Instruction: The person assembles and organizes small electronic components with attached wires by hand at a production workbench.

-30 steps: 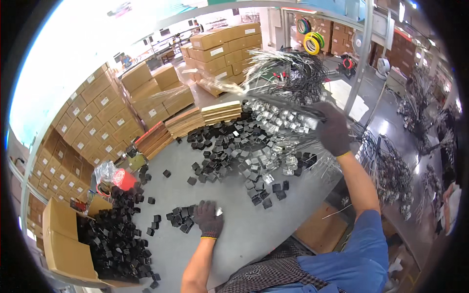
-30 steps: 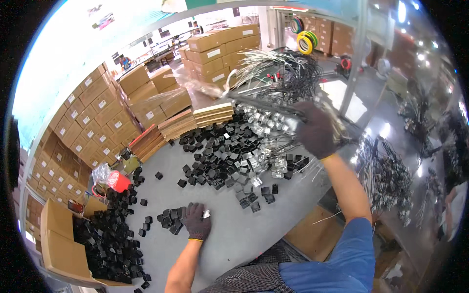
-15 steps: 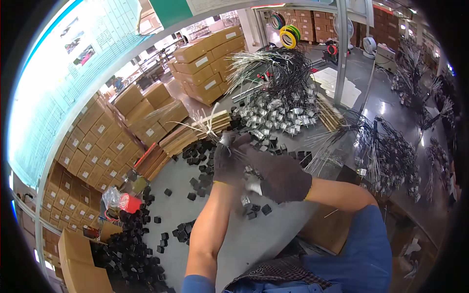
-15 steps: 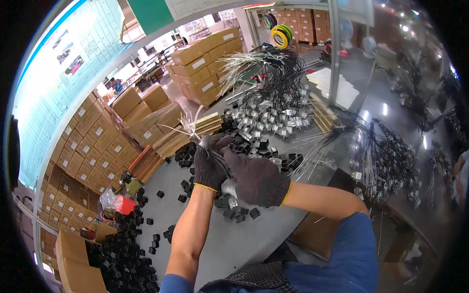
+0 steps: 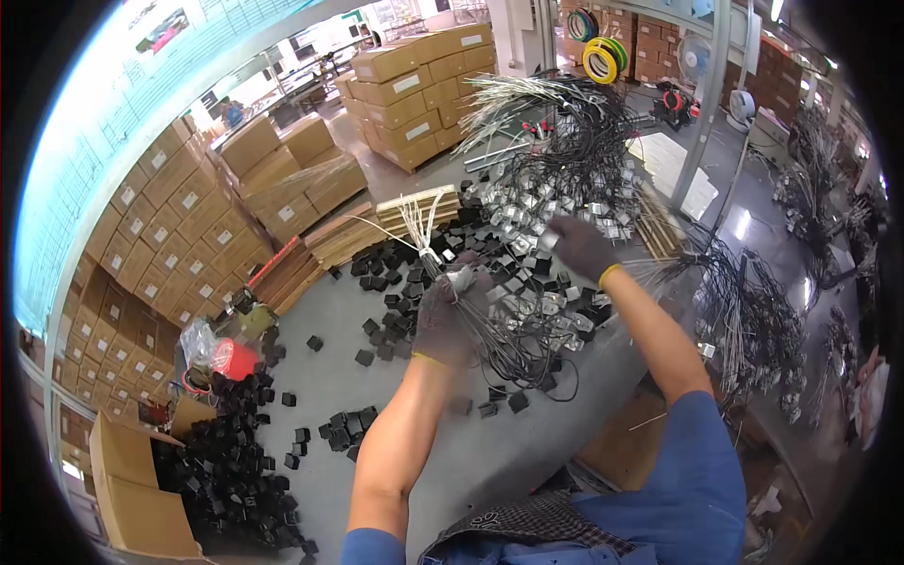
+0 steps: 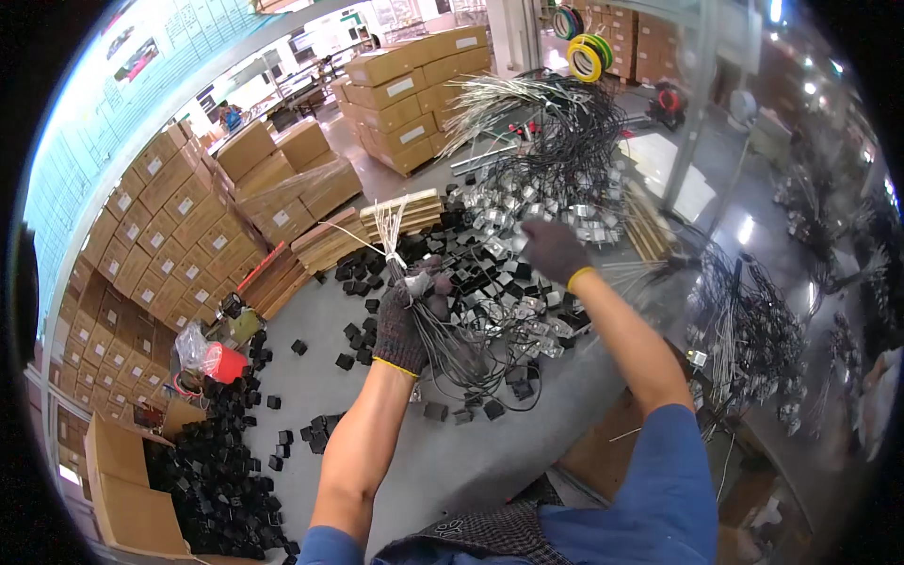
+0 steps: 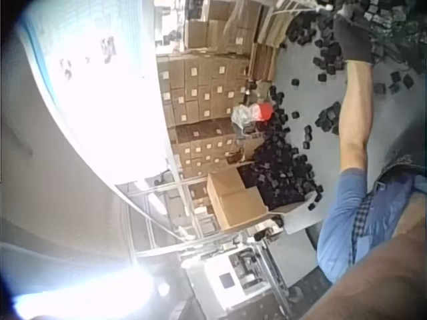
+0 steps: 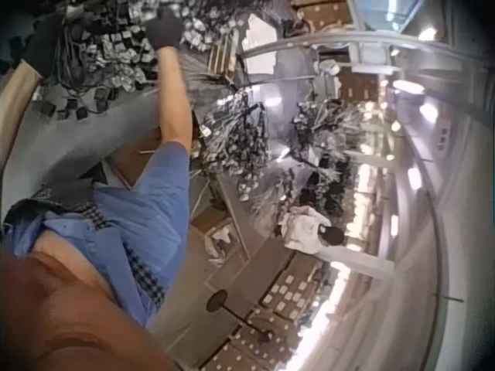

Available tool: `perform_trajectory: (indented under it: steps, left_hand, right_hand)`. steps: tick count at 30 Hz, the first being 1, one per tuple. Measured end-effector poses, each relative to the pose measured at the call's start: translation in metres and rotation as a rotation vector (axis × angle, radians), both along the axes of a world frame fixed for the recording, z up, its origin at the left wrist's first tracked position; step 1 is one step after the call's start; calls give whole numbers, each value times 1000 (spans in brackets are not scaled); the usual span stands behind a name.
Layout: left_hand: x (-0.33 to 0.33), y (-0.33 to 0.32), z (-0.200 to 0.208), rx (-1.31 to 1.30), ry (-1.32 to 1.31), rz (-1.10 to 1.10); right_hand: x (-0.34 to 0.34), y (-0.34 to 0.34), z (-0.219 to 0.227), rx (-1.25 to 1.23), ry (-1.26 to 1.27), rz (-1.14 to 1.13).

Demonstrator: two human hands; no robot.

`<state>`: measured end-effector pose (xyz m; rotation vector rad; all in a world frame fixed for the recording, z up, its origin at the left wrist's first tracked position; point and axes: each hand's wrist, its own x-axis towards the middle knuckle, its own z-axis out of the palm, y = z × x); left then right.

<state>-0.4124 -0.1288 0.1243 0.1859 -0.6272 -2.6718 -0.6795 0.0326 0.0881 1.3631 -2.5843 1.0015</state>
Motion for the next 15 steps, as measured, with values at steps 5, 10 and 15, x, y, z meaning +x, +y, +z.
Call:
perform_trajectory:
  steps: [5, 10, 15]
  left_hand:
    - [2, 2, 0, -139, -94, 80]
    - [12, 1, -3, -133, -21, -26]
    - [-3, 9, -15, -62, 89, -78]
  right_hand:
    - [36, -25, -12, 27, -240, 127]
    - [49, -47, -9, -116, -482, 94]
    - [-7, -40, -60, -736, -1359, 441]
